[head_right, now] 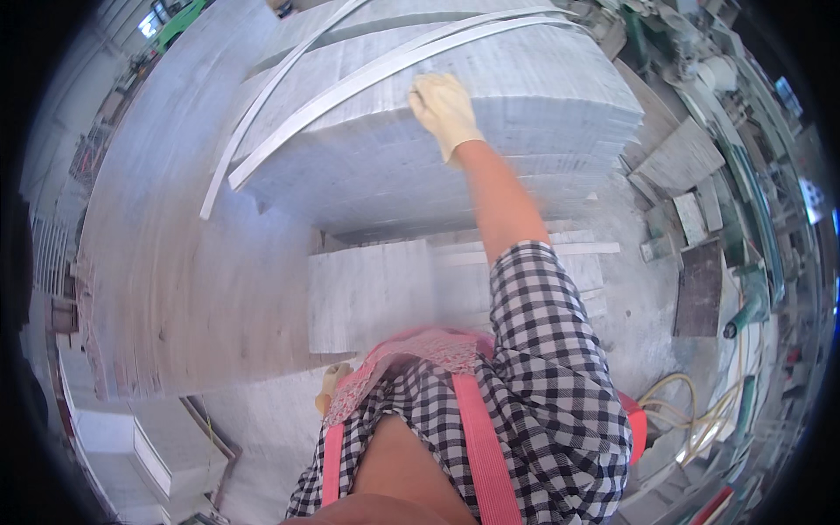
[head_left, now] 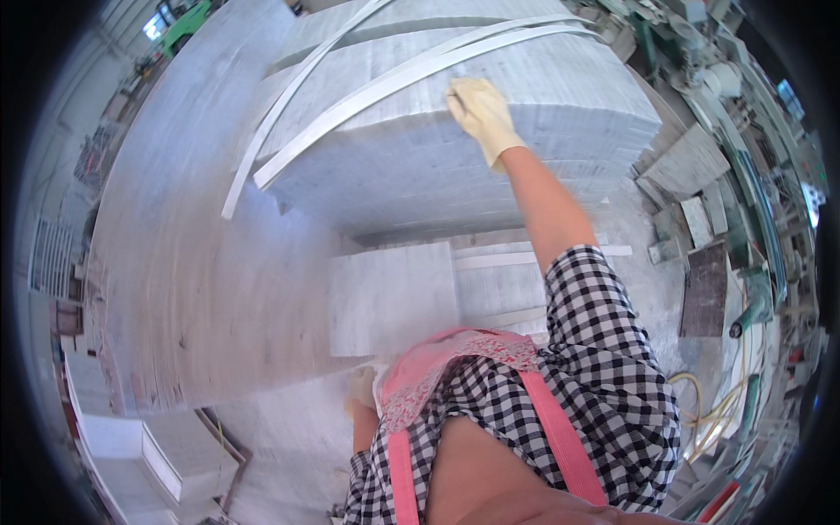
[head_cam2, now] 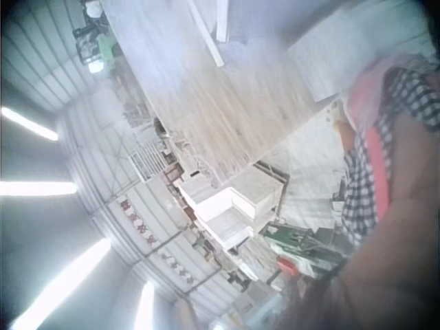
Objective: The person picks up rectangular ceramic plates from a conveyor and stacks them on a growing pile. They repeatedly lift plates, align them, and place them on top of the stack, occasionally adjusting the pile to keep it stable.
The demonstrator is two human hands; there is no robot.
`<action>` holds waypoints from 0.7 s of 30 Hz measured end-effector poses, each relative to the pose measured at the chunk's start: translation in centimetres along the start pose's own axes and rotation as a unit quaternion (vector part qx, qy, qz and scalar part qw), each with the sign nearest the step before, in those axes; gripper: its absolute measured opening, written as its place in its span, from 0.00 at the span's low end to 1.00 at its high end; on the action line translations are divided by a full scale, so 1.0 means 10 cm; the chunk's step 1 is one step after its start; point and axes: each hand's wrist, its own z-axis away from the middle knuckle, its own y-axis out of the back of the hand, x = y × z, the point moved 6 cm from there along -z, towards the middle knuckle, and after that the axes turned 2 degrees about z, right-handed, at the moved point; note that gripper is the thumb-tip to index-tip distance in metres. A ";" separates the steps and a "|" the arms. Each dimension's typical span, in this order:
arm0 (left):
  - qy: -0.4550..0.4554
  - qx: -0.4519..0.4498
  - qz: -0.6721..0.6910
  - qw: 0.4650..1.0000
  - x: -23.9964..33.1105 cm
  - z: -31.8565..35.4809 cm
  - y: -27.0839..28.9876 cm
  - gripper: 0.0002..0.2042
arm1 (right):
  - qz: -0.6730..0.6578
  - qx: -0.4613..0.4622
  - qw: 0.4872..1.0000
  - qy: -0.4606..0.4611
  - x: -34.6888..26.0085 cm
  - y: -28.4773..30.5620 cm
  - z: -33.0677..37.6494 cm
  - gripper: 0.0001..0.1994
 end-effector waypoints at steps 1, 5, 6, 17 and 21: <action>0.006 -0.016 0.013 1.000 0.01 0.02 0.00 0.24 | 0.006 -0.025 1.000 -0.018 0.01 -0.01 0.00 0.08; -0.078 -0.012 0.070 0.994 0.28 0.29 0.06 0.25 | -0.003 -0.020 0.999 -0.031 -0.01 0.05 -0.01 0.07; -0.082 -0.001 0.054 0.995 0.34 0.38 0.09 0.24 | -0.014 0.005 1.000 -0.018 -0.03 0.08 -0.01 0.07; -0.079 -0.005 0.111 0.991 0.32 0.36 0.10 0.23 | -0.022 0.034 0.999 -0.021 -0.03 0.09 0.00 0.06; -0.070 -0.014 0.151 0.986 0.13 0.20 0.03 0.22 | -0.019 0.029 0.999 -0.021 -0.03 0.11 0.00 0.06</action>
